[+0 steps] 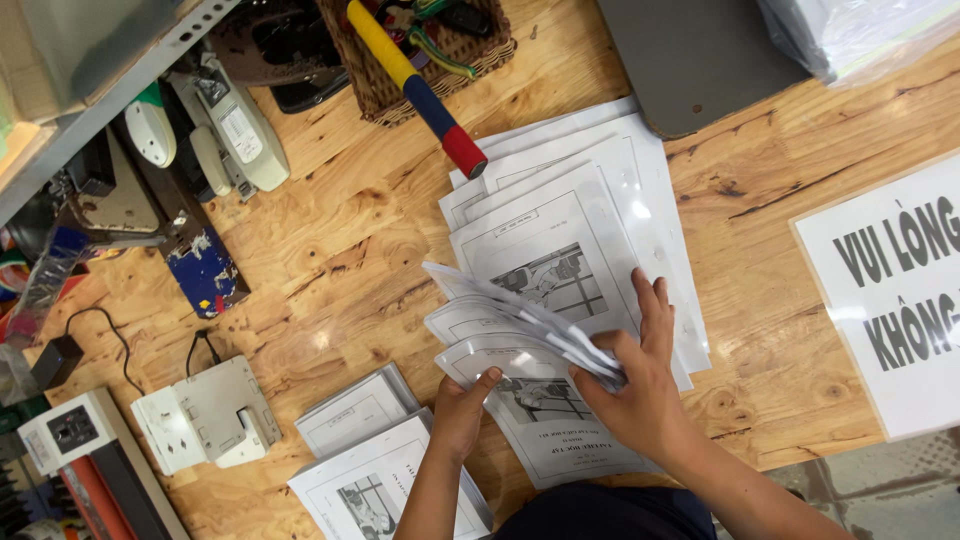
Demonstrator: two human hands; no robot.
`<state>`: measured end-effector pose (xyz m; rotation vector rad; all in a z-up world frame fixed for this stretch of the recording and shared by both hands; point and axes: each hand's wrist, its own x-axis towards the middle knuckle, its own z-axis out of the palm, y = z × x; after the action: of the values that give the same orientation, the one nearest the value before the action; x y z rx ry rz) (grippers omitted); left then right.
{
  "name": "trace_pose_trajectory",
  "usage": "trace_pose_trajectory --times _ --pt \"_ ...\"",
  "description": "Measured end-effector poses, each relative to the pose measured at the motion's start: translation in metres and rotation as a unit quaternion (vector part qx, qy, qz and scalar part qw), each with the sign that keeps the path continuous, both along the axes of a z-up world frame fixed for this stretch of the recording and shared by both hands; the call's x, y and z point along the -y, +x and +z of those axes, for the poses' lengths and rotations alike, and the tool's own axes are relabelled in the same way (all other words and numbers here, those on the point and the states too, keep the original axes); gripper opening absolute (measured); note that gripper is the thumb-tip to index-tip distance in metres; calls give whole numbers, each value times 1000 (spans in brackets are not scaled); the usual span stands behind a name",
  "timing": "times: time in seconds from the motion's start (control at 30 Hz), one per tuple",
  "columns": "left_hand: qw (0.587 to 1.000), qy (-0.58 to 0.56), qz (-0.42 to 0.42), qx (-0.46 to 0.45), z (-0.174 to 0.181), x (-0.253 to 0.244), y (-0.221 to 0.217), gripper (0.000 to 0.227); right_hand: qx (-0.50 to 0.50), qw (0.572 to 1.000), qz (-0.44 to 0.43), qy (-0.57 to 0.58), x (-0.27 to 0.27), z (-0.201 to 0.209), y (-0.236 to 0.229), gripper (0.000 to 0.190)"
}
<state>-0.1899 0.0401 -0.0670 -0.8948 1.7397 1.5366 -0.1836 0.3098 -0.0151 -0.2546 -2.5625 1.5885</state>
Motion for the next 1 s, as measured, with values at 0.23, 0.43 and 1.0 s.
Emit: trace_pose_trajectory --times 0.23,0.43,1.0 --pt "999 -34 19 25 13 -14 -6 56 169 982 14 79 -14 -22 -24 74" --pt "996 -59 45 50 23 -31 -12 60 168 983 -10 77 -20 -16 -19 67" --pt "997 -38 -11 -64 17 -64 -12 61 152 986 -50 -39 -51 -8 -55 91"
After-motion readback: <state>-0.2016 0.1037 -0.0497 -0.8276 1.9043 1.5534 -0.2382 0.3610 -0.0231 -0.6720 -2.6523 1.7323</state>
